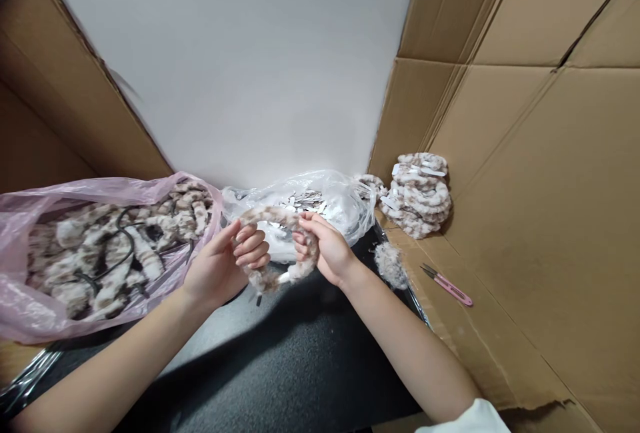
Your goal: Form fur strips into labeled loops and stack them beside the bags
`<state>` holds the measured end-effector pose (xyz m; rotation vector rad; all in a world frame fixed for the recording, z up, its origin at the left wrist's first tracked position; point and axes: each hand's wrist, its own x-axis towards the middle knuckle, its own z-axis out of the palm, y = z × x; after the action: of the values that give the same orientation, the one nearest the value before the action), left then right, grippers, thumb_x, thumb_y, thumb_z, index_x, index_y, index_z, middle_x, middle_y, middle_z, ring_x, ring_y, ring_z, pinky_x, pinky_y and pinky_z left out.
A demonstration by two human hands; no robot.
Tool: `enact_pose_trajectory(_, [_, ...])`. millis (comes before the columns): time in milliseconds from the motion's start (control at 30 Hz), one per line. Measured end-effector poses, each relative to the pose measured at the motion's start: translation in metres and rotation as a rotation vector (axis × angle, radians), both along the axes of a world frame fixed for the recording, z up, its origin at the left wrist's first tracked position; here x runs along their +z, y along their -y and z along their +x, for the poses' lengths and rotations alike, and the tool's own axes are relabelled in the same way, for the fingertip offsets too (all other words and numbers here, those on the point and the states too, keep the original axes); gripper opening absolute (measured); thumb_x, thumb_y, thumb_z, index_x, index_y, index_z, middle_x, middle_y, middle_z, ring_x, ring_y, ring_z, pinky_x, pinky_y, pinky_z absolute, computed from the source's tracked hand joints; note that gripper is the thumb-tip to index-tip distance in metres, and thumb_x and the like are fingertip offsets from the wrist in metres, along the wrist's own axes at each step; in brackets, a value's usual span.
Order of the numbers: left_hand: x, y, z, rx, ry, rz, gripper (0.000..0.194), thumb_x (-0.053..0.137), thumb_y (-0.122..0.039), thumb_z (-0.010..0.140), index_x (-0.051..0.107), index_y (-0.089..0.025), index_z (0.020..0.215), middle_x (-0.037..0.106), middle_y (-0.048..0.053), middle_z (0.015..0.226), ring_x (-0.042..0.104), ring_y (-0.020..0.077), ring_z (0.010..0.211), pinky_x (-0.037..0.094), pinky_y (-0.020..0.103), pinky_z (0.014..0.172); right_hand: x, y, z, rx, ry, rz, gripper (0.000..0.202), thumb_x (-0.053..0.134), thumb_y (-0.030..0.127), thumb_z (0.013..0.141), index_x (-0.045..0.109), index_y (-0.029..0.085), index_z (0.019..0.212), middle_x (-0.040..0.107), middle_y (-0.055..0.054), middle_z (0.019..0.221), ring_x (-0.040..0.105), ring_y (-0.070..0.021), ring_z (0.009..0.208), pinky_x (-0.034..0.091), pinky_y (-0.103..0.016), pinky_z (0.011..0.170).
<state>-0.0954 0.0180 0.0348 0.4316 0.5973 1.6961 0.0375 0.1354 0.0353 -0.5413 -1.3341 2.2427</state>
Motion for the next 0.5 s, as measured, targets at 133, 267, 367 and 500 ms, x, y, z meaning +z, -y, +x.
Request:
enact_pose_trajectory(133, [0.005, -0.001, 0.003, 0.078, 0.009, 0.030, 0.037, 0.032, -0.027, 0.101, 0.046, -0.016, 0.068, 0.030, -0.005, 0.058, 0.036, 0.0088, 0.047, 0.041, 0.023, 0.053, -0.004, 0.012, 0.003, -0.371, 0.064, 0.753, 0.026, 0.064, 0.023, 0.076, 0.054, 0.024, 0.100, 0.056, -0.004, 0.108, 0.050, -0.0198, 0.106, 0.042, -0.033, 0.089])
enact_pose_trajectory(267, [0.010, 0.000, 0.003, 0.203, 0.089, 0.066, 0.041, 0.023, -0.026, 0.102, 0.047, -0.016, 0.070, 0.036, -0.003, 0.061, 0.042, 0.0101, 0.053, 0.044, 0.024, 0.058, -0.004, 0.029, 0.006, -0.134, 0.102, 1.119, 0.023, 0.066, 0.028, 0.080, 0.054, 0.024, 0.099, 0.060, -0.005, 0.104, 0.053, -0.0232, 0.104, 0.039, -0.040, 0.094])
enact_pose_trajectory(367, [0.010, -0.001, 0.004, 0.258, 0.146, 0.058, 0.041, 0.022, -0.026, 0.102, 0.046, -0.016, 0.071, 0.040, -0.002, 0.064, 0.046, 0.0102, 0.056, 0.047, 0.024, 0.062, -0.010, 0.036, 0.002, -0.050, 0.191, 0.998, 0.028, 0.068, 0.032, 0.079, 0.052, 0.023, 0.099, 0.062, -0.005, 0.103, 0.056, -0.0223, 0.102, 0.041, -0.040, 0.092])
enact_pose_trajectory(500, [0.004, -0.005, 0.007, 0.283, 0.139, 0.027, 0.035, 0.028, -0.021, 0.101, 0.048, -0.016, 0.072, 0.045, -0.001, 0.067, 0.052, 0.0105, 0.061, 0.048, 0.023, 0.065, -0.023, 0.037, -0.007, -0.052, 0.159, 0.720, 0.027, 0.069, 0.033, 0.078, 0.045, 0.022, 0.088, 0.058, 0.001, 0.086, 0.059, -0.0162, 0.087, 0.046, -0.032, 0.082])
